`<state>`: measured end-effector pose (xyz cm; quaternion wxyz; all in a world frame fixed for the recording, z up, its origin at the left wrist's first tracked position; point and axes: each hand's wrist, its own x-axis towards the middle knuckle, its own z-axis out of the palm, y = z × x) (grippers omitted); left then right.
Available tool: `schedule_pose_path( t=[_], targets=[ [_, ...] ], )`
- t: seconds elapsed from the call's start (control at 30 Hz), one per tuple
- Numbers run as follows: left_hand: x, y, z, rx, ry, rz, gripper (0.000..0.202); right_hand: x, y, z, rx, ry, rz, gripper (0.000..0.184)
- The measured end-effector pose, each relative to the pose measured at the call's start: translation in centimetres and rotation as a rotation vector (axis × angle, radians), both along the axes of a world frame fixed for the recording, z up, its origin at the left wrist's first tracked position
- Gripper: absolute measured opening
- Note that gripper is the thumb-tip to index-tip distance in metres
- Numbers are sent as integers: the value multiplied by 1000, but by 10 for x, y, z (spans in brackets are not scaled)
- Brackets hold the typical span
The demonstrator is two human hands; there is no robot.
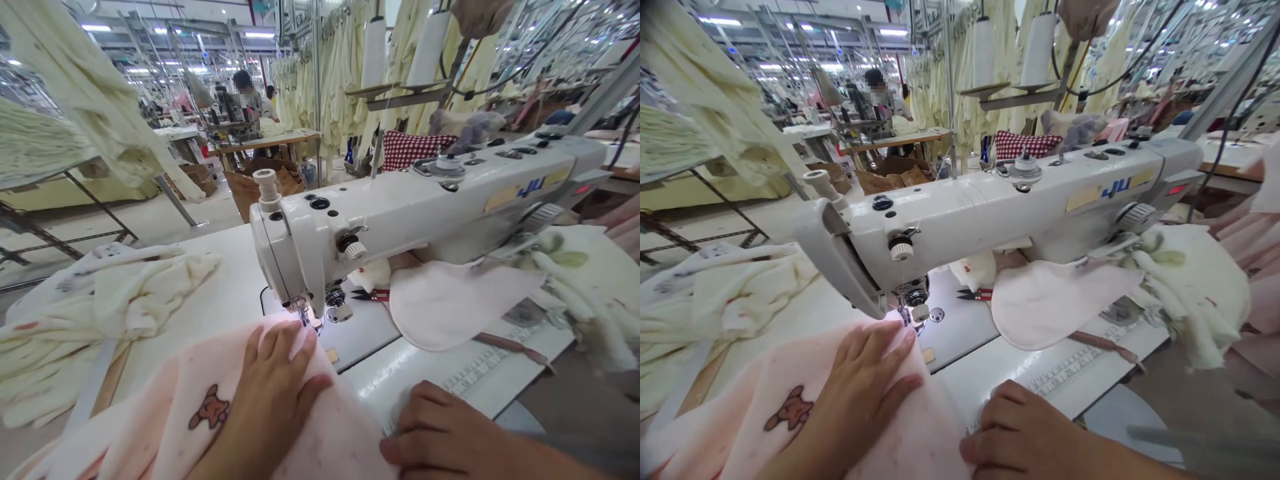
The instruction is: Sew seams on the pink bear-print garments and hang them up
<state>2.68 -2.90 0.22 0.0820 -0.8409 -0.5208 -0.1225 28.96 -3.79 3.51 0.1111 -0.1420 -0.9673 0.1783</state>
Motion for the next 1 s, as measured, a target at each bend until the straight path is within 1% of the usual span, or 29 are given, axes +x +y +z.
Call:
schedule_pose_path(
  t=[0.1, 0.13, 0.17, 0.23, 0.3, 0.37, 0.4, 0.47, 0.5, 0.57, 0.67, 0.73, 0.83, 0.93, 1.0],
  targets=[
    [-6, 15, 9, 10, 6, -135, 32, -9, 1, -14, 60, 40, -44, 13],
    [-6, 17, 11, 3, 27, -167, 28, -11, 2, -18, 75, 62, -66, 12],
    [-4, 16, 12, -4, 49, -168, 25, -13, 2, -21, 85, 83, -80, 12],
    [7, 3, 9, 29, 79, -108, 25, -13, 1, -24, 99, 82, -75, 14],
    [21, -20, -2, 134, 90, -78, 29, -8, -2, -23, 122, 52, -37, 13],
    [31, -43, -14, 243, 122, -141, 34, -2, -4, -21, 139, 14, -3, 14],
    [33, -52, -18, 271, 138, -178, 37, 0, -4, -20, 147, 3, 8, 15],
    [29, -57, -21, 248, 151, -211, 41, 1, -1, -19, 174, 7, 18, 18],
    [24, -56, -19, 204, 149, -218, 41, -1, 2, -19, 196, 13, 23, 19],
    [8, -45, -13, 89, 119, -215, 41, -9, 12, -21, 253, 29, 48, 19],
    [-16, -21, -2, -88, 41, -187, 40, -27, 33, -25, 353, 36, 91, 17],
    [-28, -4, 2, -164, 13, -187, 39, -39, 48, -28, 404, 45, 93, 16],
    [-39, 19, 6, -225, -11, -195, 39, -55, 69, -30, 408, 69, 56, 14],
    [-46, 41, 8, -249, -35, -202, 36, -68, 85, -30, 385, 44, -27, 14],
    [-51, 56, 9, -237, -20, -205, 34, -75, 92, -31, 432, 11, -82, 14]
  ],
)
